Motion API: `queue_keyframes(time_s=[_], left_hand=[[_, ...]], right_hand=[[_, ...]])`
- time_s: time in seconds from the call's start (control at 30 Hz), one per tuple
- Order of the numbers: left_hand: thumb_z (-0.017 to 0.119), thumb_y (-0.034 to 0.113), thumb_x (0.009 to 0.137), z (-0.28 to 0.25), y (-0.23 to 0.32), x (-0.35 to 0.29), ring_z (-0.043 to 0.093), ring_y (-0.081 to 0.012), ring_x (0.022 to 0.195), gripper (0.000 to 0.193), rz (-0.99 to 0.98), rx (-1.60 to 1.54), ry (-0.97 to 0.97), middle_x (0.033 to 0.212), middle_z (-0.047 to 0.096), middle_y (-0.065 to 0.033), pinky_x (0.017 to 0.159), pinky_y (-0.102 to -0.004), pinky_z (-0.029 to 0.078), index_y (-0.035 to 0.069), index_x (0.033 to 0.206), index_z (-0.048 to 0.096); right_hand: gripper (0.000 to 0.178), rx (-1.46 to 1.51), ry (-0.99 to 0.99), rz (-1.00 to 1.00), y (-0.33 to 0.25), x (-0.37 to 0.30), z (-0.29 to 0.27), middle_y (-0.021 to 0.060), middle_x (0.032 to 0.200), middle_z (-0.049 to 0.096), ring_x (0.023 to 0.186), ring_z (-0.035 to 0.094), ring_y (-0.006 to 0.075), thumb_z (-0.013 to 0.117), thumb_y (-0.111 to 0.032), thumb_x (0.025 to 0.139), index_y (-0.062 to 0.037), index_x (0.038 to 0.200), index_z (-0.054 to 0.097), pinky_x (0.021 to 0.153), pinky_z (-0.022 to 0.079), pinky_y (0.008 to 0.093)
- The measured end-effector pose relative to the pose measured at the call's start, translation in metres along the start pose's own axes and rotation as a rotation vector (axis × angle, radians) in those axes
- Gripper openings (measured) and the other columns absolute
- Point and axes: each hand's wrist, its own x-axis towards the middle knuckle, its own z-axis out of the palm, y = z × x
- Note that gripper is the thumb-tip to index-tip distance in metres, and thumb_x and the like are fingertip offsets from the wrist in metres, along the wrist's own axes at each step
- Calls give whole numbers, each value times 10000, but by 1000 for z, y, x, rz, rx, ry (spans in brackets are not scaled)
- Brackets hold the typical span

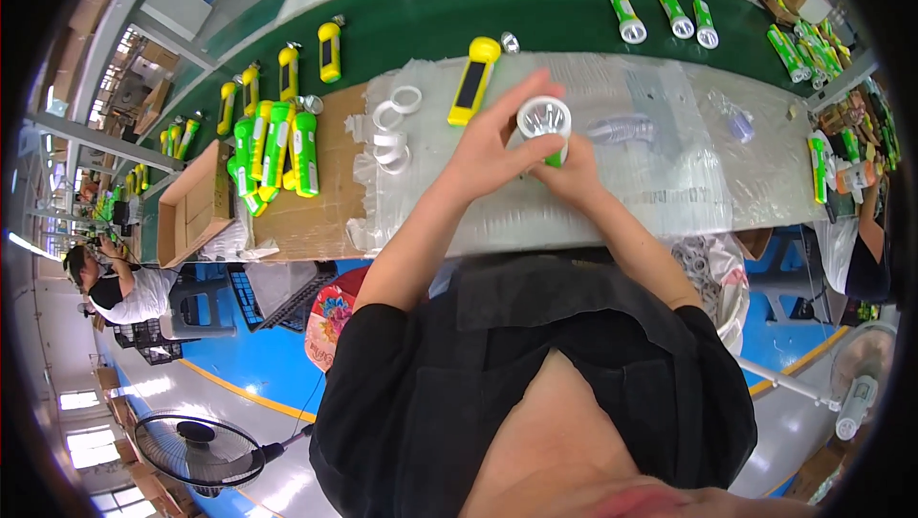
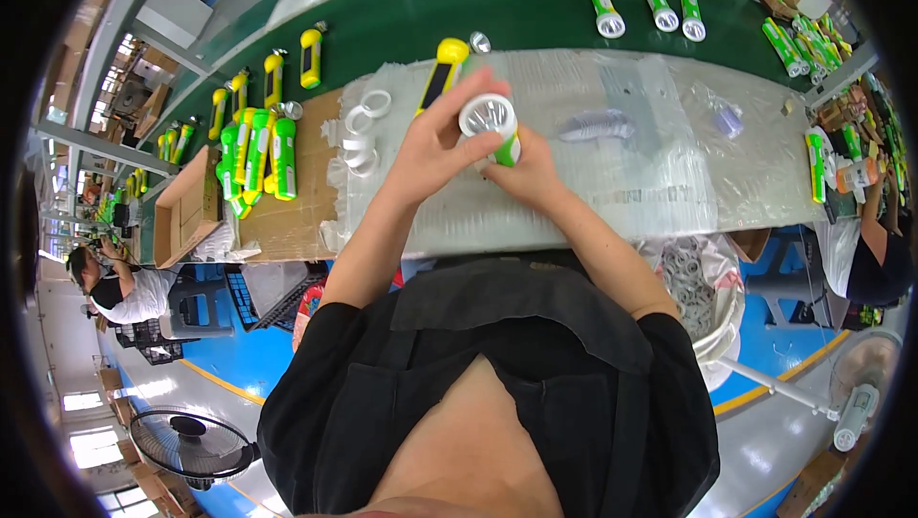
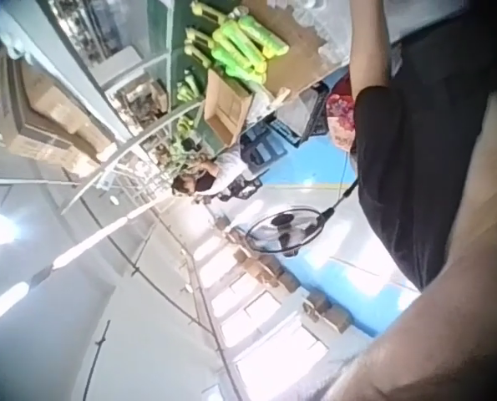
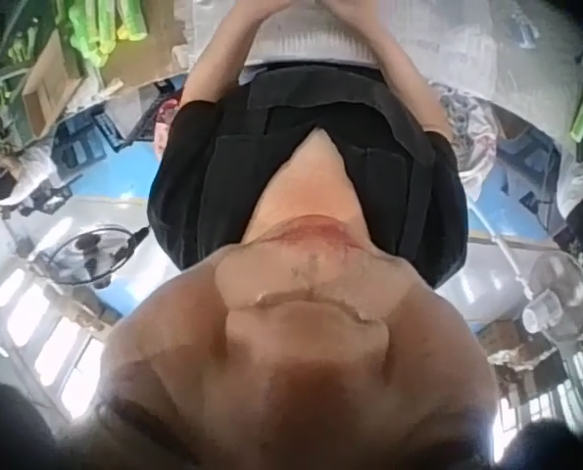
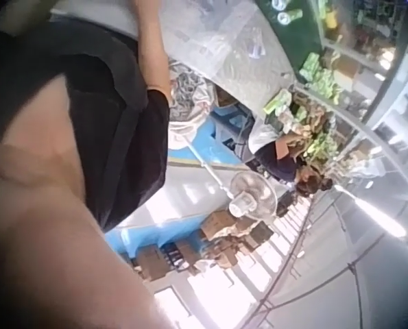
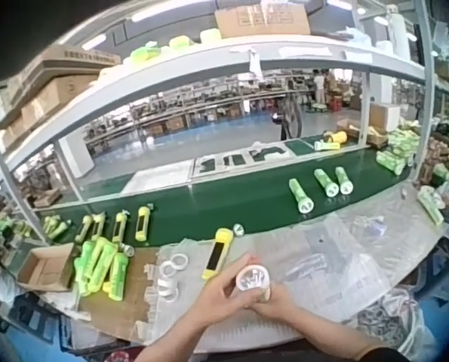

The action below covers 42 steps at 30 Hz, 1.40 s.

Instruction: Assembling flashlight components at a factory production line.

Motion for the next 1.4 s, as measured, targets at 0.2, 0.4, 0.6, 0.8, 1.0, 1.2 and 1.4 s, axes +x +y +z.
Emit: queue_keyframes(time_s=[0.2, 0.4, 0.6, 0.8, 1.0, 1.2, 1.4], left_hand=[[836, 55, 626, 5, -17, -5, 509, -232, 1236, 765, 234, 589, 186, 1282, 555, -110, 1050, -338, 408, 51, 1330, 537], [848, 101, 657, 21, -1, -6, 519, -169, 1019, 753, 232, 650, 162, 1073, 500, -55, 898, -278, 439, 61, 1336, 525], [795, 87, 770, -8, 23, 0, 511, -187, 1241, 770, 35, 447, -156, 1354, 526, -104, 1060, -338, 404, 59, 1445, 425], [834, 94, 708, -12, 51, 27, 572, -207, 1157, 571, 400, 704, 113, 1231, 602, -101, 995, -327, 447, 45, 1228, 604], [776, 152, 788, -116, 206, 130, 631, -208, 1027, 366, 997, 1151, 634, 1109, 681, -106, 877, -338, 486, 66, 1123, 656], [594, 571, 882, -207, 374, 222, 600, -330, 1116, 641, 824, 1320, 939, 1167, 657, -206, 961, -385, 449, 12, 1190, 648], [642, 384, 921, -235, 347, 216, 631, -244, 1083, 429, 1059, 1284, 847, 1132, 684, -145, 932, -316, 463, 20, 1146, 670]], right_hand=[[466, -117, 13, -223, 27, -7, 7, 96, 1016, 693, 958, 671, 224, 800, -143, 690, -70, 1119, 633, 824, 528, 362], [455, 32, -19, -120, 4, -14, 5, 71, 1024, 688, 953, 668, 212, 781, -88, 702, -61, 1127, 621, 817, 520, 344], [395, 151, -82, -88, -3, -5, 0, 64, 1003, 683, 951, 645, 149, 723, -15, 696, -28, 1074, 610, 810, 514, 324], [376, 349, -11, -44, 19, 5, 9, 33, 916, 684, 839, 650, 126, 712, 3, 706, -29, 1067, 610, 765, 517, 294], [263, 261, 81, 17, 13, -2, 7, 9, 866, 672, 784, 619, 97, 779, -87, 768, -39, 977, 628, 721, 507, 278], [285, 215, 60, -12, 2, -20, 5, 8, 887, 676, 819, 616, 97, 786, -106, 765, -43, 1002, 641, 755, 500, 275], [254, 121, 46, -47, 23, -13, 2, 53, 930, 700, 861, 641, 145, 776, -120, 749, -62, 979, 683, 815, 502, 319]])
